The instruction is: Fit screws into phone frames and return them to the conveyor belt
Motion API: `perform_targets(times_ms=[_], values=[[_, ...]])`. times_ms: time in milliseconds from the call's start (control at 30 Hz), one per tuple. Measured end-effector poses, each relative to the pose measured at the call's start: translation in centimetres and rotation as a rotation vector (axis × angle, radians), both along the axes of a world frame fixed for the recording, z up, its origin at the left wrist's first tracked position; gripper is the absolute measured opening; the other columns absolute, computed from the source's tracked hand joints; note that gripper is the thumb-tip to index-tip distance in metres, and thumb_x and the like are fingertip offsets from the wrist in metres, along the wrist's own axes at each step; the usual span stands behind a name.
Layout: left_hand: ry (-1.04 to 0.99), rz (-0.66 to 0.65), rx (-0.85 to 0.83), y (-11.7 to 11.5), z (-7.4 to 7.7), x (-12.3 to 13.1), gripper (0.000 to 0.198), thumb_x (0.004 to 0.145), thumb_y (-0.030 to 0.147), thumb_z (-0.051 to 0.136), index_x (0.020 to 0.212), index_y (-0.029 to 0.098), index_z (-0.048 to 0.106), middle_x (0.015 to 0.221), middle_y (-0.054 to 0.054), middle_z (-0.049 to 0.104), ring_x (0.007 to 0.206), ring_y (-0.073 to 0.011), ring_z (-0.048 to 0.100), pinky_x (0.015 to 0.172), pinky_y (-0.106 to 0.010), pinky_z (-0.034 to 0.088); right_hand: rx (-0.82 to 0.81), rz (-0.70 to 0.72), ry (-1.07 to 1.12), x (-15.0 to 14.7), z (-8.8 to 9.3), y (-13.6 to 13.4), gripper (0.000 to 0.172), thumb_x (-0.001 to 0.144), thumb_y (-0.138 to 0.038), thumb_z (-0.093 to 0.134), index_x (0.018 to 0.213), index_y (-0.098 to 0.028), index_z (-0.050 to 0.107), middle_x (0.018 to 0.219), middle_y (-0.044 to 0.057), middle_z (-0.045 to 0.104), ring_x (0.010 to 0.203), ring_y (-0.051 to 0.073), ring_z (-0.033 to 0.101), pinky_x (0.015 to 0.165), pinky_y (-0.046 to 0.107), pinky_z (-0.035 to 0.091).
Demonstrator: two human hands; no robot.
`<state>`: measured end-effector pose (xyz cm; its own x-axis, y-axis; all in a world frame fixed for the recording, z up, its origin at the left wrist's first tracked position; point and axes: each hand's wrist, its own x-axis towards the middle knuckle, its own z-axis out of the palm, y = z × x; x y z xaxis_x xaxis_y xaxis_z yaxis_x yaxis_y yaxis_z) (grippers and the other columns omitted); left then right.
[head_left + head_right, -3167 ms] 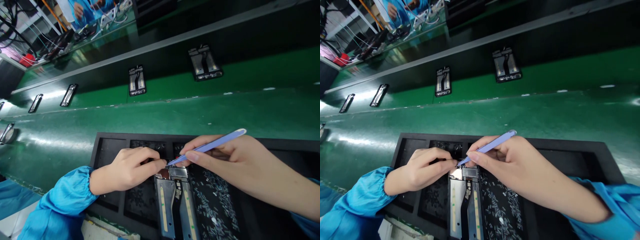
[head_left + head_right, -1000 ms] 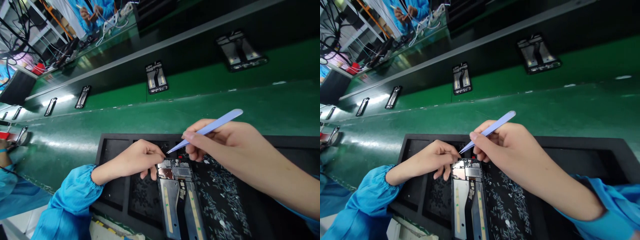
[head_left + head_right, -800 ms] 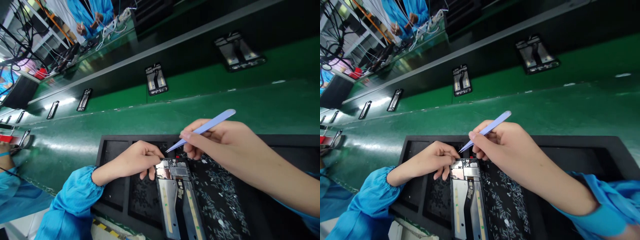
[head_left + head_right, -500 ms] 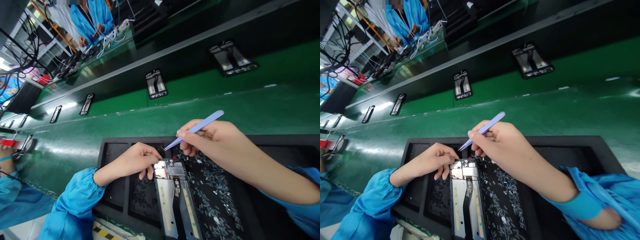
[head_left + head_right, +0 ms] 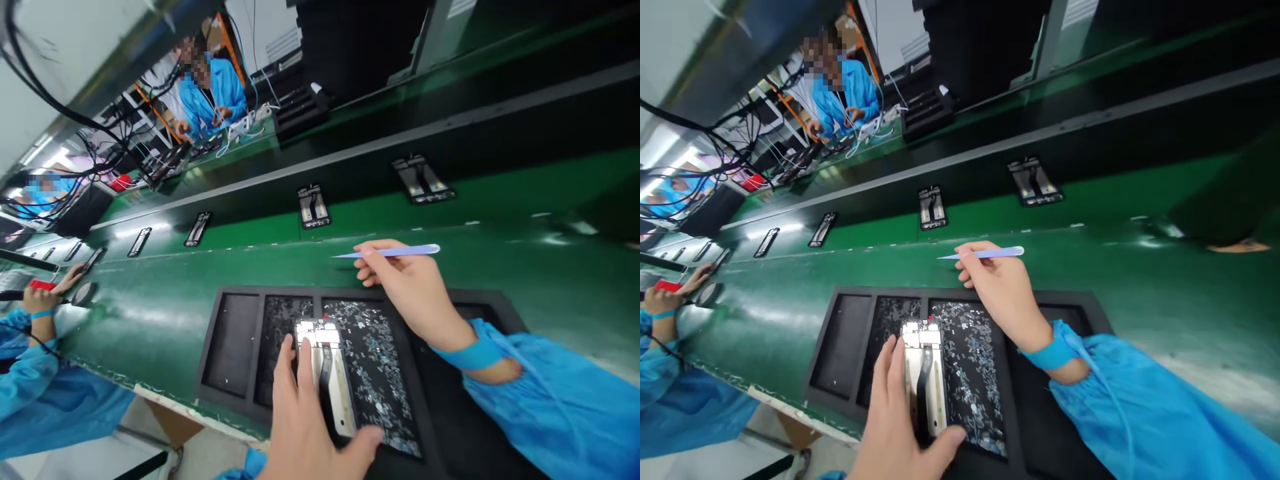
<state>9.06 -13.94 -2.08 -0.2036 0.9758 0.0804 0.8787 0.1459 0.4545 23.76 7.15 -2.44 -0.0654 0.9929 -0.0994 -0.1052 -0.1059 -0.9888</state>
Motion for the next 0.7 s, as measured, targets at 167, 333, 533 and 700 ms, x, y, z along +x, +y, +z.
perform_targets(times_ms=[167,333,533,700], values=[[-0.126,0.141,-0.004,0.2,-2.2,2.8,0.101,0.081,0.018,0.066,0.163,0.019,0.008,0.165,-0.023,0.028,0.151,-0.0394,0.034,0.12,-0.055,0.039,-0.023,-0.078,0.052,0.5,-0.3,0.4,0.046,0.077,-0.06,0.075,0.092,-0.017,0.069,0.075,0.003,0.067,0.064,0.014,0.062,0.054,0.026,0.052],[-0.228,0.134,-0.015,7.9,2.4,-2.8,0.1,0.081,0.02,0.07,0.163,0.02,0.014,0.156,-0.017,0.047,0.143,-0.0322,0.049,0.117,-0.043,0.044,-0.045,-0.19,0.149,1.1,-0.1,0.7,0.041,0.078,-0.057,0.076,0.092,-0.019,0.067,0.076,0.002,0.067,0.065,0.013,0.062,0.055,0.025,0.052],[-0.135,0.077,0.044,25.6,4.0,-9.3,0.064,0.093,0.029,0.072,0.149,0.017,0.044,0.134,-0.014,0.062,0.115,-0.0266,0.067,0.101,-0.045,0.054,-0.097,-0.146,0.226,1.2,0.3,0.8,0.042,0.07,-0.053,0.085,0.087,-0.018,0.071,0.074,0.005,0.07,0.063,0.017,0.066,0.054,0.029,0.055],[-0.027,0.11,0.091,34.1,1.8,-10.6,0.037,0.1,0.037,0.064,0.131,0.017,0.06,0.132,-0.011,0.061,0.113,-0.0246,0.064,0.095,-0.046,0.057,-0.141,-0.201,0.238,0.9,-0.7,1.4,0.055,0.064,-0.065,0.084,0.085,-0.016,0.071,0.069,0.005,0.07,0.059,0.017,0.066,0.049,0.026,0.054]])
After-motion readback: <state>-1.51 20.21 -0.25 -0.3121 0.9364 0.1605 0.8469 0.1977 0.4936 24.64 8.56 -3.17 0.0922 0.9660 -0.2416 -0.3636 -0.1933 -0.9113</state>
